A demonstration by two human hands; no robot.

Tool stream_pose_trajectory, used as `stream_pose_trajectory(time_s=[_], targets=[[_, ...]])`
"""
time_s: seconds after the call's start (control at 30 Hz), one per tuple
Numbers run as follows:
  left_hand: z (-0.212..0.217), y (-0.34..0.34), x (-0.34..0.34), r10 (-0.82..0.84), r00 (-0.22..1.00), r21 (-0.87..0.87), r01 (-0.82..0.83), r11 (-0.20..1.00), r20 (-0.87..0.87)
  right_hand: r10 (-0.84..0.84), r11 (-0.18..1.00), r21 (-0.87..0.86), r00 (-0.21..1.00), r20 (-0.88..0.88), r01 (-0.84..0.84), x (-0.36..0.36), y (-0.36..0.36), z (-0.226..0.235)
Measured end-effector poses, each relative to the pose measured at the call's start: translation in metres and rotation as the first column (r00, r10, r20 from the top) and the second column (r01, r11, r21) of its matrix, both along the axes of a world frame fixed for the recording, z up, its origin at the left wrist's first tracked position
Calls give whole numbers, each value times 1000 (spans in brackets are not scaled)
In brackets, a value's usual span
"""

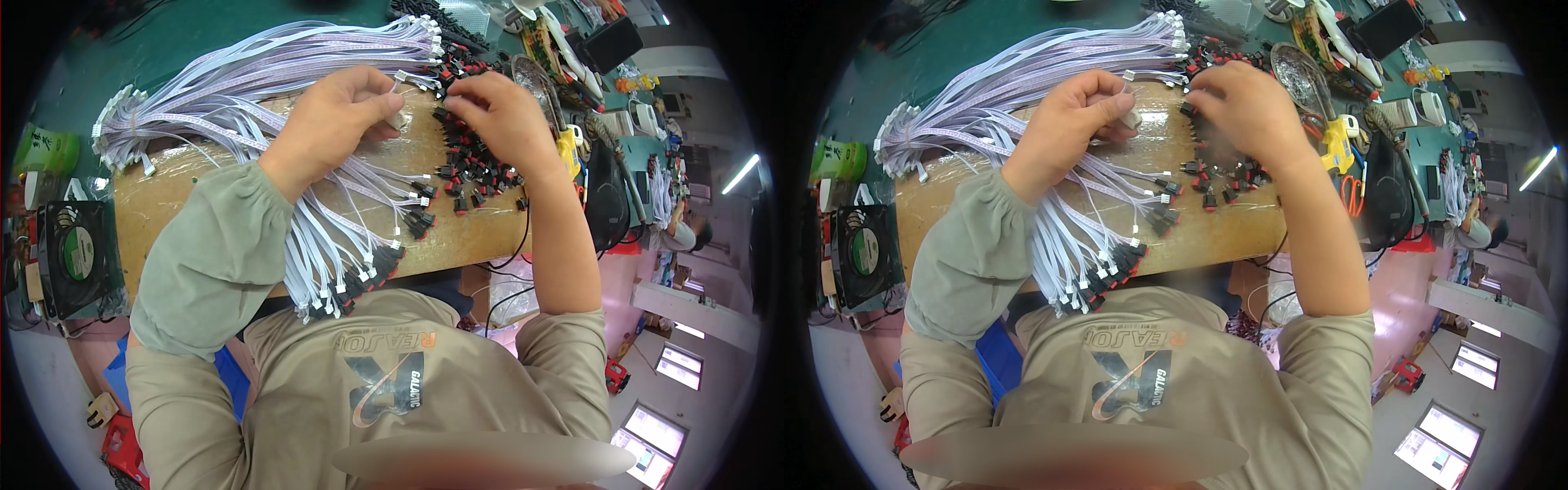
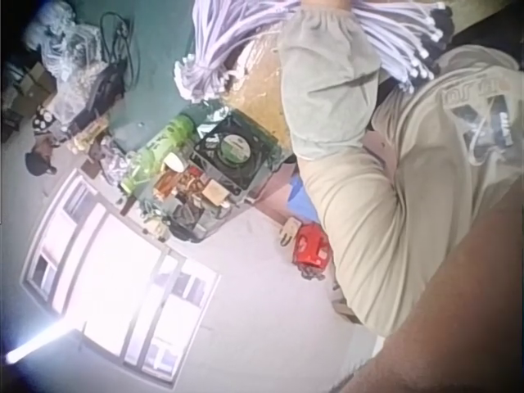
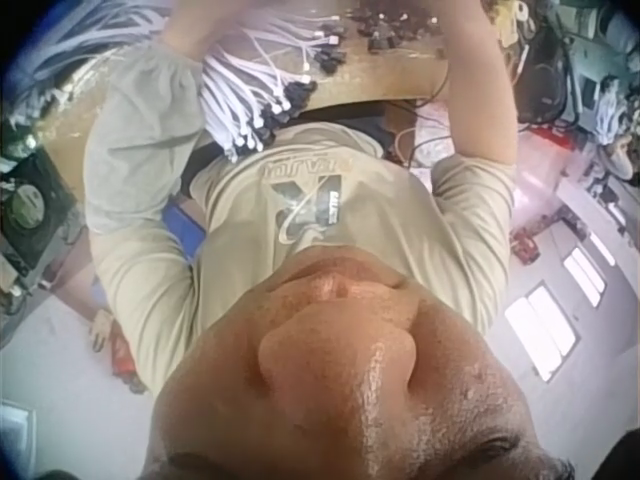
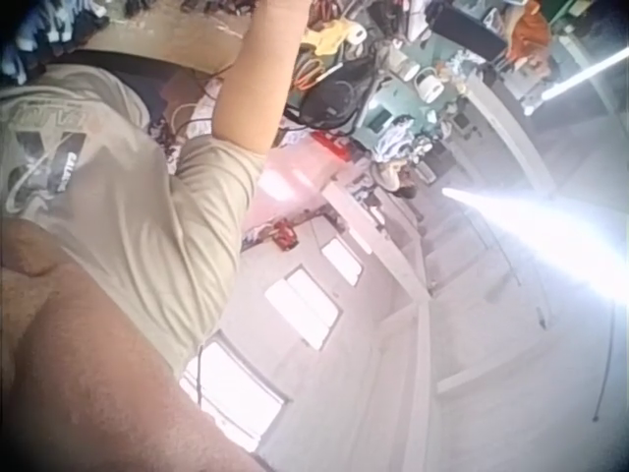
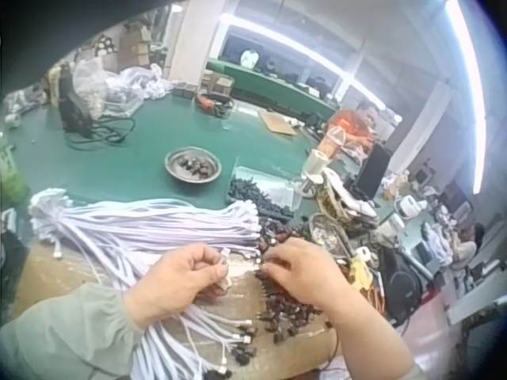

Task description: The person assembles wire harnesses by attaching connectors to them, then securing the connectors with a handheld heating tool.

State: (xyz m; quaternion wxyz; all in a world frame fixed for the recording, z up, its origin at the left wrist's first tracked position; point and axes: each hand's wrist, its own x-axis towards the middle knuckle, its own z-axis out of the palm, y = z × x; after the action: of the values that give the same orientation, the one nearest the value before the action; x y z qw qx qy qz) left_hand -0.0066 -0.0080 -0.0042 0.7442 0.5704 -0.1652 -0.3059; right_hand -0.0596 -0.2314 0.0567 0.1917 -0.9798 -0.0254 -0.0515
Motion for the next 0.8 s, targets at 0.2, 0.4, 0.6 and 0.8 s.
stream_pose_trajectory(time_s=[0.2,0.4,0.6,0.8], targets=[[6,-1,-3,-16,1000,30,17,999,-13,137,929,-361,982,130,-81,-8,13,-18],[4,0,-2,-11,1000,-11,11,1000,18,-166,796,578,983,-72,177,-21,33,-20],[6,1,-4,6,1000,-2,-6,1000,19,-207,238,950,966,-154,203,-27,50,-32],[7,1,-3,3,999,4,-3,1000,43,-261,134,981,960,-101,140,-28,57,-35]])
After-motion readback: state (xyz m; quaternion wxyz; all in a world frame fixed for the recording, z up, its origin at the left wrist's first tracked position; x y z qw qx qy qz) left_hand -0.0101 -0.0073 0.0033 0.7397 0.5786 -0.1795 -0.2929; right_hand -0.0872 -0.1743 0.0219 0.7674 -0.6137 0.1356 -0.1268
